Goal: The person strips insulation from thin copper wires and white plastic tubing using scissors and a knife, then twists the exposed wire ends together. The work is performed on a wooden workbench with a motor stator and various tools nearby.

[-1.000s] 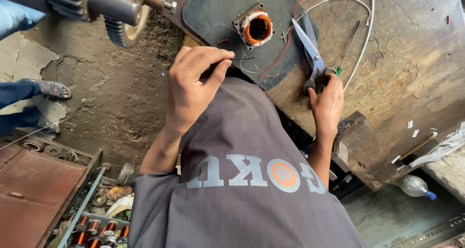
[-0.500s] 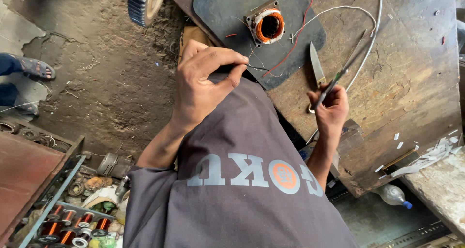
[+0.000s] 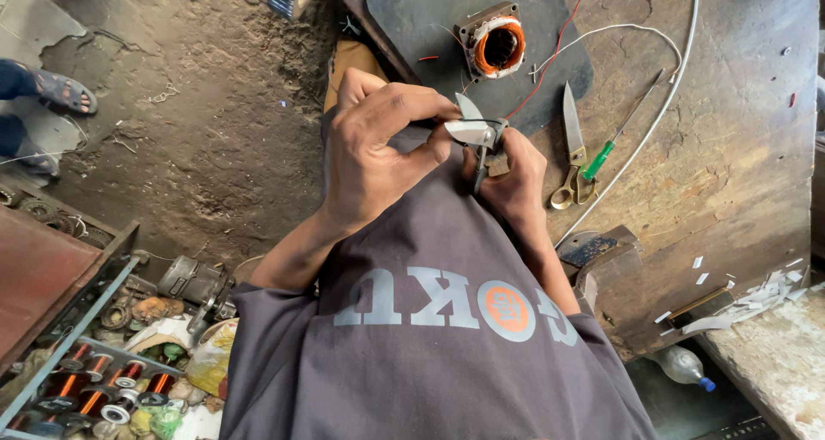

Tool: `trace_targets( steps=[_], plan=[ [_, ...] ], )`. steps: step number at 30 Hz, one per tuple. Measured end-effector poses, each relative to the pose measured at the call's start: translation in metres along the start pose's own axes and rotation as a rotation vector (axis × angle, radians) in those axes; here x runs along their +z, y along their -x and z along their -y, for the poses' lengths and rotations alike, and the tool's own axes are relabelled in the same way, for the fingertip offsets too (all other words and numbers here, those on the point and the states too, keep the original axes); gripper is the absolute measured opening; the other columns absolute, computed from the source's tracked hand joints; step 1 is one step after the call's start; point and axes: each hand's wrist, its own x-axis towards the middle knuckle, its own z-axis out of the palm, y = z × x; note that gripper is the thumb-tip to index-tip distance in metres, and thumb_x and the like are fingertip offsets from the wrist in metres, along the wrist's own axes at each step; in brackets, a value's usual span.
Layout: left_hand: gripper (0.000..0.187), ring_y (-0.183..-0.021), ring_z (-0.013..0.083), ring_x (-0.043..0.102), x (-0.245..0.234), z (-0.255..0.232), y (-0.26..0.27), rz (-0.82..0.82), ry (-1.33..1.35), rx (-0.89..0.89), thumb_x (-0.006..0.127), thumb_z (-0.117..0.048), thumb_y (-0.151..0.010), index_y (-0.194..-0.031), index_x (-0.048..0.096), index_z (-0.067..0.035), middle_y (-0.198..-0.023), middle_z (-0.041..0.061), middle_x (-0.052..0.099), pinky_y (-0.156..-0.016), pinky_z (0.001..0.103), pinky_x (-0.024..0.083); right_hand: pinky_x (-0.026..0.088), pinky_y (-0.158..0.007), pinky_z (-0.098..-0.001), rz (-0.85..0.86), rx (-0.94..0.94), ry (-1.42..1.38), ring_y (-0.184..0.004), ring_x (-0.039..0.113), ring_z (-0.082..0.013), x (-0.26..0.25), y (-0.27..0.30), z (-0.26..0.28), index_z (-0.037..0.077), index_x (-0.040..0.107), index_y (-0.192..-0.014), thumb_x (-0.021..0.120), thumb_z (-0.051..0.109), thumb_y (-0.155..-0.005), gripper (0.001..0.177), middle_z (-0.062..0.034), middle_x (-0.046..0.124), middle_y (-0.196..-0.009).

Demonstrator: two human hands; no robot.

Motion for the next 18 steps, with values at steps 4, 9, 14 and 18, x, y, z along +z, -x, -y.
trace_targets(
  steps=[4,9,14,18],
  plan=[
    [0.025,-0.093,0.0167,0.056,-0.001,0.003,0.002,0.017,0.009,0.020,0.084,-0.006,-0.090,-0.111,0.073,-0.014,-0.104,-0.004,0.075,-0.088,0.031,0.045,0.053,-0.072,-0.0356,0.029,0.009,-0.036,-0.076,0.066,-0.0282,-0.001,-0.001,0.002,0.000,0.066,-0.104,0.084,0.010,-0.085,0.028,-0.0143,0.066,-0.087],
    [0.018,-0.082,0.0159,0.047,0.003,0.008,0.001,0.067,0.101,-0.055,0.083,-0.013,-0.099,-0.114,0.074,-0.011,-0.086,-0.005,0.068,-0.075,0.029,0.043,0.055,-0.077,-0.0323,0.307,0.115,-0.259,-0.079,0.070,-0.0201,-0.013,-0.002,-0.008,0.002,0.069,-0.102,0.081,0.013,-0.084,0.024,-0.0105,0.071,-0.088],
    [0.017,-0.082,0.0132,0.049,0.006,0.018,-0.001,0.088,0.190,-0.032,0.080,-0.012,-0.102,-0.117,0.071,-0.010,-0.099,-0.004,0.075,-0.073,0.027,0.045,0.055,-0.074,-0.0292,0.600,0.097,-0.441,-0.077,0.070,-0.0139,-0.023,-0.010,-0.027,0.004,0.069,-0.093,0.082,0.016,-0.081,0.021,-0.0057,0.072,-0.083],
    [0.017,-0.080,0.0119,0.046,0.009,0.025,-0.002,0.108,0.245,-0.064,0.079,-0.010,-0.101,-0.116,0.071,-0.008,-0.095,-0.003,0.075,-0.068,0.026,0.042,0.054,-0.075,-0.0281,0.682,0.108,-0.555,-0.079,0.069,-0.0126,-0.019,-0.015,-0.037,0.004,0.069,-0.093,0.082,0.017,-0.077,0.025,-0.0033,0.072,-0.083]
  ],
)
